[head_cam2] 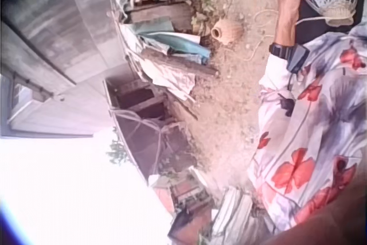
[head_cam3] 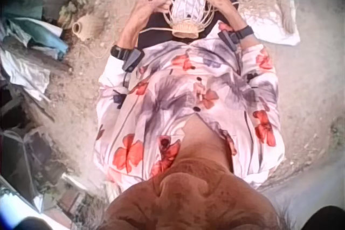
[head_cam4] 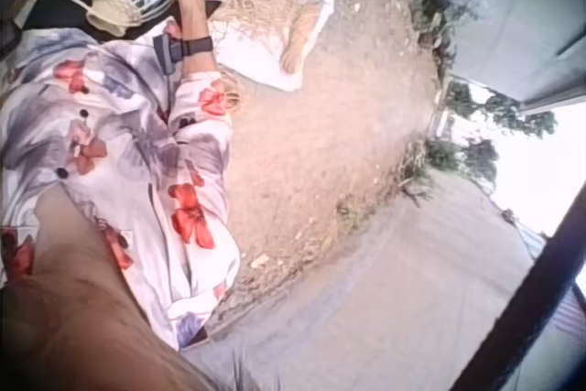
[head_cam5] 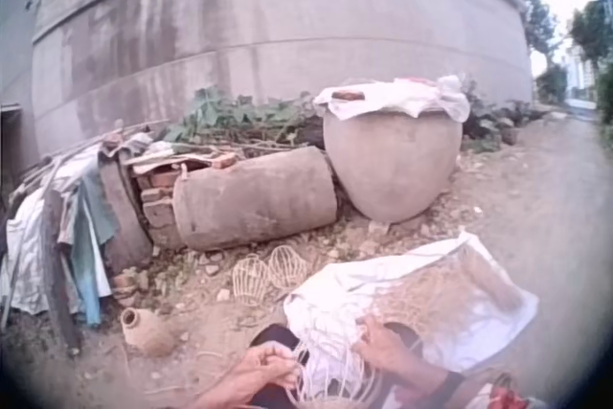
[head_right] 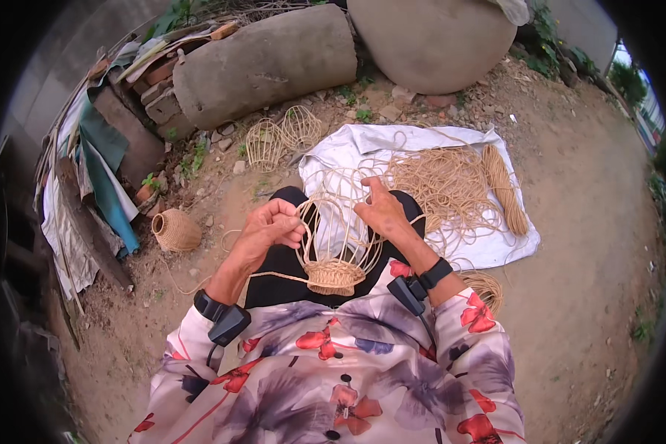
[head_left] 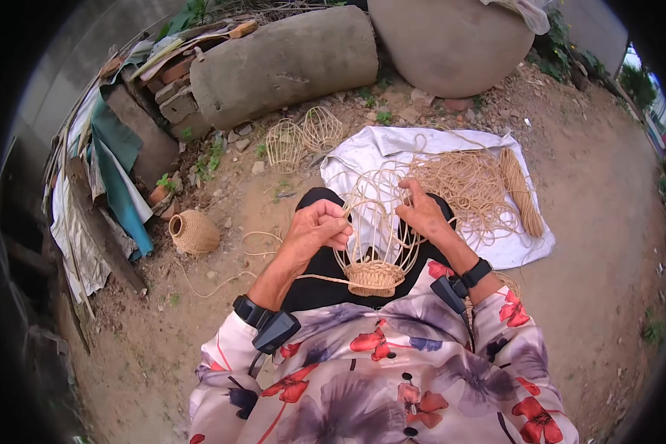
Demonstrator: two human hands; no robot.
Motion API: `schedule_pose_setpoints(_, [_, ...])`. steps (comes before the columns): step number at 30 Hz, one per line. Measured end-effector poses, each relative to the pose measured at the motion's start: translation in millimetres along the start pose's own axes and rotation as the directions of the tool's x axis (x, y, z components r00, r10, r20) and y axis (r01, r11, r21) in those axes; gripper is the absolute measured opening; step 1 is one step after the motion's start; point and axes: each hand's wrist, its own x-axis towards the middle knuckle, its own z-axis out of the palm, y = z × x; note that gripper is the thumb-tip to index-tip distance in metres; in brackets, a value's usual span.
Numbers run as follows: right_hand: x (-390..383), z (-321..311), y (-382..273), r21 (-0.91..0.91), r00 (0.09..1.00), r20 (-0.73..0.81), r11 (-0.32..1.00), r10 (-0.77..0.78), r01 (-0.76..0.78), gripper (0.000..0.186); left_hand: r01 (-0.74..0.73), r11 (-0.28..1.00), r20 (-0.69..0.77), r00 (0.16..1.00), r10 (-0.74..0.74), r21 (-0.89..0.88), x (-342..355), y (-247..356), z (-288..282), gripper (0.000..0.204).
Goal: The recorder is weaving the vertical supports of a small wicker or rattan basket frame using long strips of flexible material.
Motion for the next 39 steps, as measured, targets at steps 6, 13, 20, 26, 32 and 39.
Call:
schedule_pose_setpoints(6, [-6,-8,0,0.091,1.0,0.009,0.996,0.018,-0.019,0.057,-0.017,0.633,-0.075,0.99,0.119,0.774,19,0,42,0.013])
schedule_pose_setpoints(13, [3,1,5,0.046,0.995,-0.102,0.999,-0.014,0.019,0.055,-0.202,0.305,0.041,0.886,0.462,0.931,23,-1,56,0.018])
schedule_pose_setpoints(20, [6,-5,3,0.114,0.995,-0.019,0.988,0.102,-0.1,0.056,-0.081,0.687,-0.244,0.9,0.362,0.722,-14,-10,16,0.017])
schedule_pose_setpoints(26, [8,-4,4,-0.068,0.996,-0.09,0.998,-0.011,0.005,0.054,0.151,0.814,-0.416,0.902,0.118,0.56,-52,-79,-33,0.021])
schedule_pose_setpoints(32, [13,-5,15,0.07,0.999,-0.031,0.997,0.028,-0.026,0.054,-0.105,0.715,-0.227,0.908,0.353,0.692,-59,-23,-18,0.025])
schedule_pose_setpoints(39, [6,-7,6,0.134,0.999,-0.016,0.99,0.039,-0.037,0.053,-0.381,0.23,0.221,0.829,0.513,0.895,-42,-15,9,0.013])
